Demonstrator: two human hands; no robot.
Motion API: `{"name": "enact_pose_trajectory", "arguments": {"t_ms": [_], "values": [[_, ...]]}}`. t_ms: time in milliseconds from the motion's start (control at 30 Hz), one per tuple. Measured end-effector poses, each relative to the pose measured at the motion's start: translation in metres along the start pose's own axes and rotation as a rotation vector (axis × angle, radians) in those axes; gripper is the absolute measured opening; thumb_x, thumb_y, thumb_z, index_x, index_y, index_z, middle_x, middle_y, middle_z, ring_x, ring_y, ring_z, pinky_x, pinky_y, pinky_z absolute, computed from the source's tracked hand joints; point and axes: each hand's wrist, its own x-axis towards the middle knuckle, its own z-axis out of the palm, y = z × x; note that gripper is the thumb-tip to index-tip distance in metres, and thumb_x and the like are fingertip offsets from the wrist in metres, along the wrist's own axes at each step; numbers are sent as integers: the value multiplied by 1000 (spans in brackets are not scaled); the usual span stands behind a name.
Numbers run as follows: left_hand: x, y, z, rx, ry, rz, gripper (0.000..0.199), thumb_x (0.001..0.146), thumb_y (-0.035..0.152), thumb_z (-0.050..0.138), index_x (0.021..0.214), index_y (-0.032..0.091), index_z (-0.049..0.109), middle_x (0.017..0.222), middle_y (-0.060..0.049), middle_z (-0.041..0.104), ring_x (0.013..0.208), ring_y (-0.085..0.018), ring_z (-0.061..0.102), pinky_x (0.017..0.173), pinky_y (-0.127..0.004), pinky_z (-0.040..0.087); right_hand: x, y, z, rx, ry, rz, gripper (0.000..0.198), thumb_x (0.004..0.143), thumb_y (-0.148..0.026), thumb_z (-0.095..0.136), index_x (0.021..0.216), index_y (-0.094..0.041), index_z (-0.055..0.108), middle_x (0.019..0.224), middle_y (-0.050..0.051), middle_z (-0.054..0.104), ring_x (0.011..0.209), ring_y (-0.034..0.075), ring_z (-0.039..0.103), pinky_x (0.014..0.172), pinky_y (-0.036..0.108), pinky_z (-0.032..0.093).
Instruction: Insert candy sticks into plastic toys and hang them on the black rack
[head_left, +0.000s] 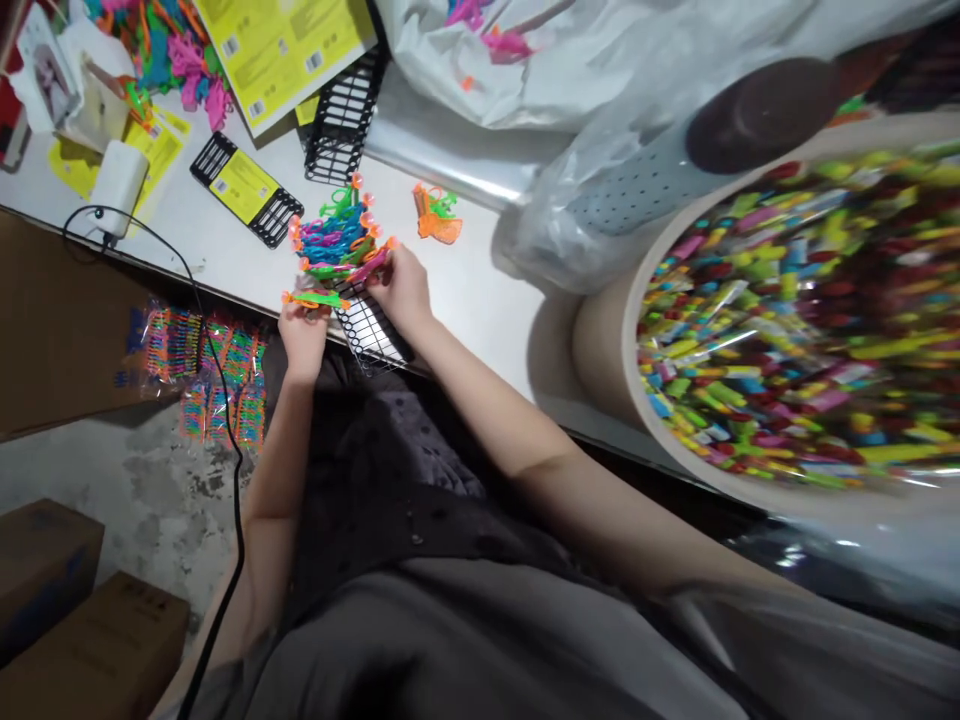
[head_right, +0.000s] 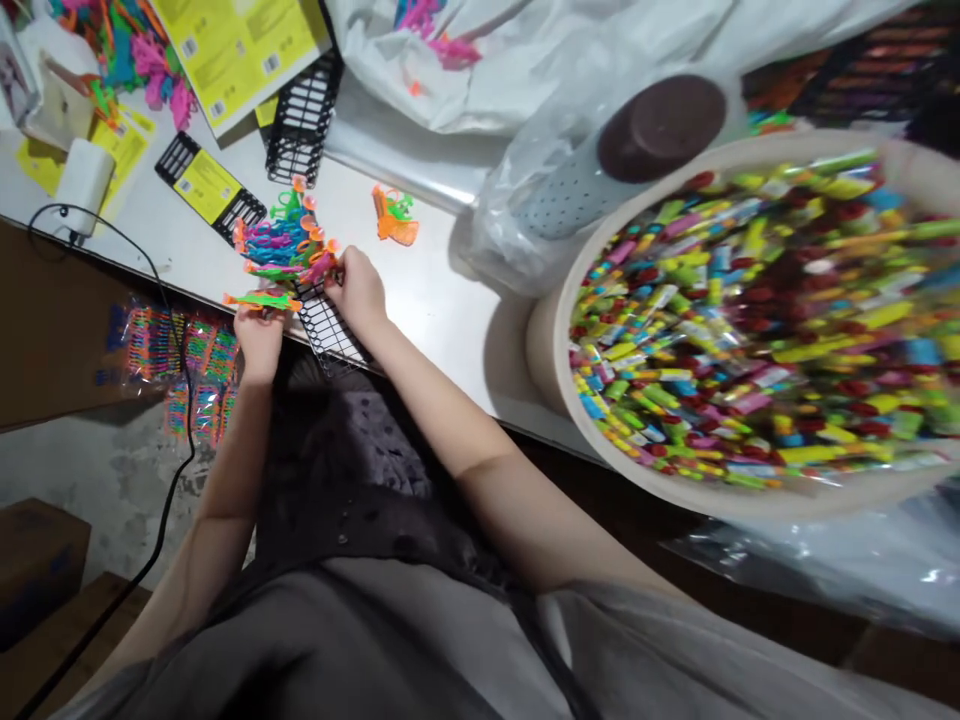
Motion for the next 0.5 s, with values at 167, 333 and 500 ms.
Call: {"name": "enact_pose_trajectory", "arguments": {"t_ms": [167,333,500], "values": [[8,8,12,77,36,-9,10,69,4,56,72,14,53,72,-1,60,65,-6,55,69,-17,47,3,-6,-2,28,-14,-3,23,71,-18,58,74,-20,36,74,1,46,70,15,43,71,32,40],[17,8,0,220,-63,23,8,68,6,58,71,13,55,64,1,58,58,-6,53,63,-17,45,2,-3,-3,71,-11,-49,24,70,-16,59,73,-20,35,73,1,47,70,14,42,68,28,36],[27,8,0,309,-80,-53,12,69,22,65,73,11,62,69,-5,65,64,-11,58,66,-21,47,3,-1,-4,97,-12,-59,20,69,-15,58,73,-19,39,71,0,46,68,14,40,67,27,33]]}}
